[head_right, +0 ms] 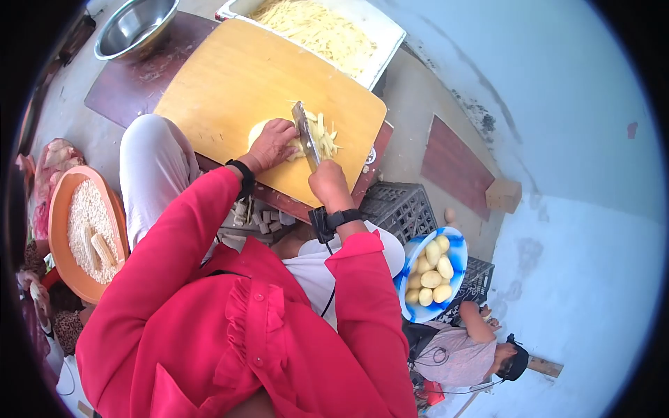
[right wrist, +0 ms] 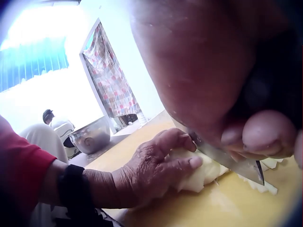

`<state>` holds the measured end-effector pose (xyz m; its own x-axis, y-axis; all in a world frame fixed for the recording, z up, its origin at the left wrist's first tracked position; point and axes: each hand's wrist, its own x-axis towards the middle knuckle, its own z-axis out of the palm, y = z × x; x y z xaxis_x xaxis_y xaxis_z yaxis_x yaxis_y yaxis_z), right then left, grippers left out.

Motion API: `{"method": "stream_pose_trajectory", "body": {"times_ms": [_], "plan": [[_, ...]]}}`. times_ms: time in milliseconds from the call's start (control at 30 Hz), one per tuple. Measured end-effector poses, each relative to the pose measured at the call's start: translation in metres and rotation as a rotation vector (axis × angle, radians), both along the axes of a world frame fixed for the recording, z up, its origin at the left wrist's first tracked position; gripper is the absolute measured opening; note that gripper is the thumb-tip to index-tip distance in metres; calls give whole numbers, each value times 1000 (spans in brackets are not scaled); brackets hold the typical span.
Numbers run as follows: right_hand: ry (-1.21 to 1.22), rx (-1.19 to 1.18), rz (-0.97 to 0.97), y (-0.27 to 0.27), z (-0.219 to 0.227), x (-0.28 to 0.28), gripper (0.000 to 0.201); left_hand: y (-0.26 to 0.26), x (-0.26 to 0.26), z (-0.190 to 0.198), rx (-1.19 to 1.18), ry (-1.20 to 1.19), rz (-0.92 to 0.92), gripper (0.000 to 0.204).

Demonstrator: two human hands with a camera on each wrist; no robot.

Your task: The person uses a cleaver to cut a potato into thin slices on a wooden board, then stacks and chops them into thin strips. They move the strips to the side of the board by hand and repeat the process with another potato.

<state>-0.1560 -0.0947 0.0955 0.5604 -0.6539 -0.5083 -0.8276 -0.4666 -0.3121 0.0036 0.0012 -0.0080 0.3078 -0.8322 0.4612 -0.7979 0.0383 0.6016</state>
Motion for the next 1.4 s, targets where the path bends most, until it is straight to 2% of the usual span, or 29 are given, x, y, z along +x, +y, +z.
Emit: {"method": "stream_pose_trajectory", "body": {"times_ms": [100, 300, 467, 533, 700, 867, 967, 1067, 1200, 1400], "plan": [[55, 10, -2, -2, -4, 6, 24, 1, -2, 0, -19, -1, 8, 37], [-79, -183, 38, -3, -40, 30, 22, -1, 1, -4, 35, -12, -1, 37], [-152, -172, 2, -6, -26, 23, 23, -3, 5, 1, -35, 33, 22, 38], [-148, -174, 31, 6, -4, 10, 23, 2, -3, 2, -19, 67, 13, 38], [-35, -113, 55, 8, 13, 0, 24, -1, -1, 2, -9, 78, 6, 36], [40, -36, 44, 5, 12, 6, 25, 0, -1, -1, -32, 87, 10, 38], [46, -70, 75, 4, 8, 12, 25, 0, -1, -3, -26, 87, 8, 38], [19, -130, 19, 0, -26, 20, 24, -2, 2, -3, 10, 80, 13, 38], [-128, -191, 16, -4, -37, 32, 21, -1, -1, -3, -1, 107, 11, 40], [-203, -191, 48, 0, -18, 7, 21, 3, -4, 1, -34, 131, 37, 38]]}}
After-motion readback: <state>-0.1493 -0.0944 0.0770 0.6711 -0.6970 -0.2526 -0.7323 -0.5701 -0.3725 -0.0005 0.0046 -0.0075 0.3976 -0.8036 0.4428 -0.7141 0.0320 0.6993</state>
